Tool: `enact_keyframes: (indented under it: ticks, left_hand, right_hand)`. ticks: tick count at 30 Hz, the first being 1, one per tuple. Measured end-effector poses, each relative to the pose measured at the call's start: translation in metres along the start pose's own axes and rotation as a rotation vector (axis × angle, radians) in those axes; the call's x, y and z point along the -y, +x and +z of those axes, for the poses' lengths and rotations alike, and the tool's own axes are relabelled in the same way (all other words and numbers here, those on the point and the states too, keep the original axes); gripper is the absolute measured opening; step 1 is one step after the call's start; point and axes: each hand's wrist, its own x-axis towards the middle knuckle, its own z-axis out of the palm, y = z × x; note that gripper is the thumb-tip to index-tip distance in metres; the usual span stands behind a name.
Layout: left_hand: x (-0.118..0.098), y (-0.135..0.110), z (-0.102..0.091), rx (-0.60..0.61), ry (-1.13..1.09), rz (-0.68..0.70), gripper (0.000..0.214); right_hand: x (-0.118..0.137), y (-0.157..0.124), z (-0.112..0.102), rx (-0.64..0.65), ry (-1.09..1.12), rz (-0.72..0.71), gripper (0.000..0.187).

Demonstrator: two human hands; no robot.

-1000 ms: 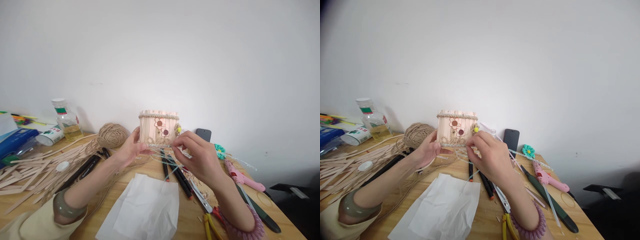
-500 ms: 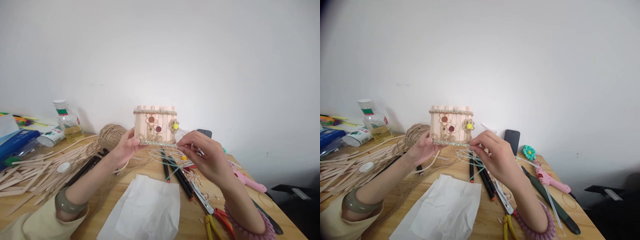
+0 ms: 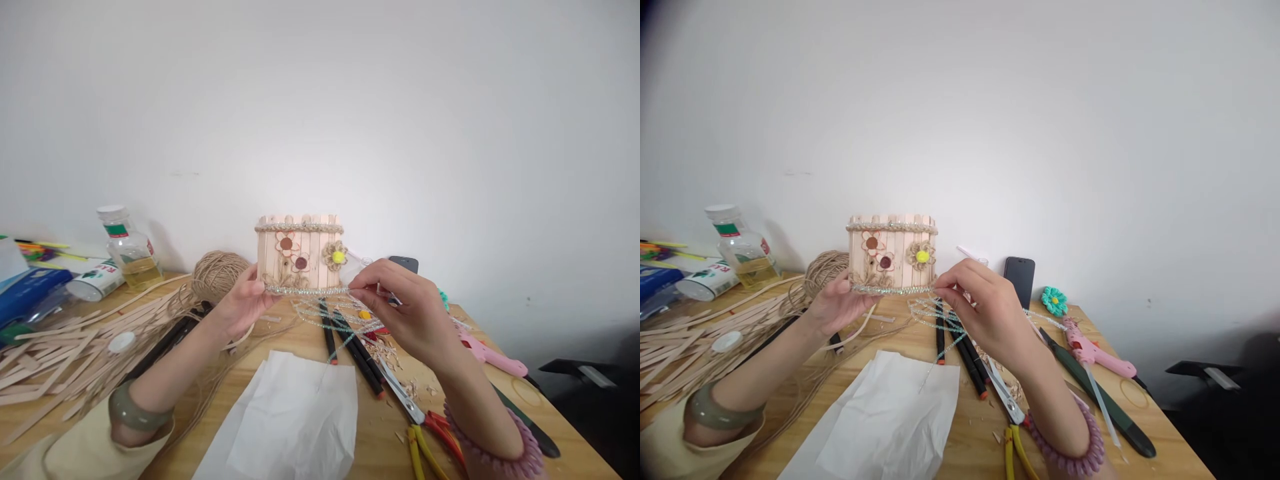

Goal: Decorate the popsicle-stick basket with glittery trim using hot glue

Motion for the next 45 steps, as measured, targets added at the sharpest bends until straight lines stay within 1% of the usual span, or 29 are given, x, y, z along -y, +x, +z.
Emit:
enact_keyframes:
  ticks: [7,12,21,27,33,36,40,45]
  left_hand:
    - [0.003,-0.001,-0.007,-0.002,-0.066,0.020,0.039]
    - [0.001,0.001,-0.007,-0.019,-0.096,0.033,0.036]
    - [0.002,0.002,-0.008,-0.057,-0.078,0.049,0.031]
    - [0.003,0.001,-0.008,-0.062,-0.055,0.037,0.037]
    - [0.004,0.000,-0.010,-0.053,-0.039,0.023,0.044]
    - [0.004,0.000,-0.013,-0.044,-0.039,0.019,0.048]
    - [0.003,0.000,-0.016,-0.039,-0.052,0.023,0.047]
    - [0.002,-0.002,-0.013,-0.020,-0.065,0.027,0.052]
  right_hand:
    - [0.000,-0.002,0.001,-0.012,0.044,0.007,0.011]
    - [0.003,-0.002,0.001,-0.008,0.082,-0.031,0.011]
    - [0.002,-0.001,-0.001,-0.024,0.075,-0.003,0.012]
    - [0.004,-0.002,-0.004,-0.023,0.033,-0.005,0.012]
    - [0.003,-0.002,-0.002,-0.009,0.023,0.002,0.011]
    - [0.002,-0.001,-0.001,-0.013,0.027,-0.005,0.011]
    - [0.000,-0.001,0.000,-0.025,0.046,-0.022,0.011]
    - [0.001,-0.001,0.001,-0.006,0.098,-0.014,0.012]
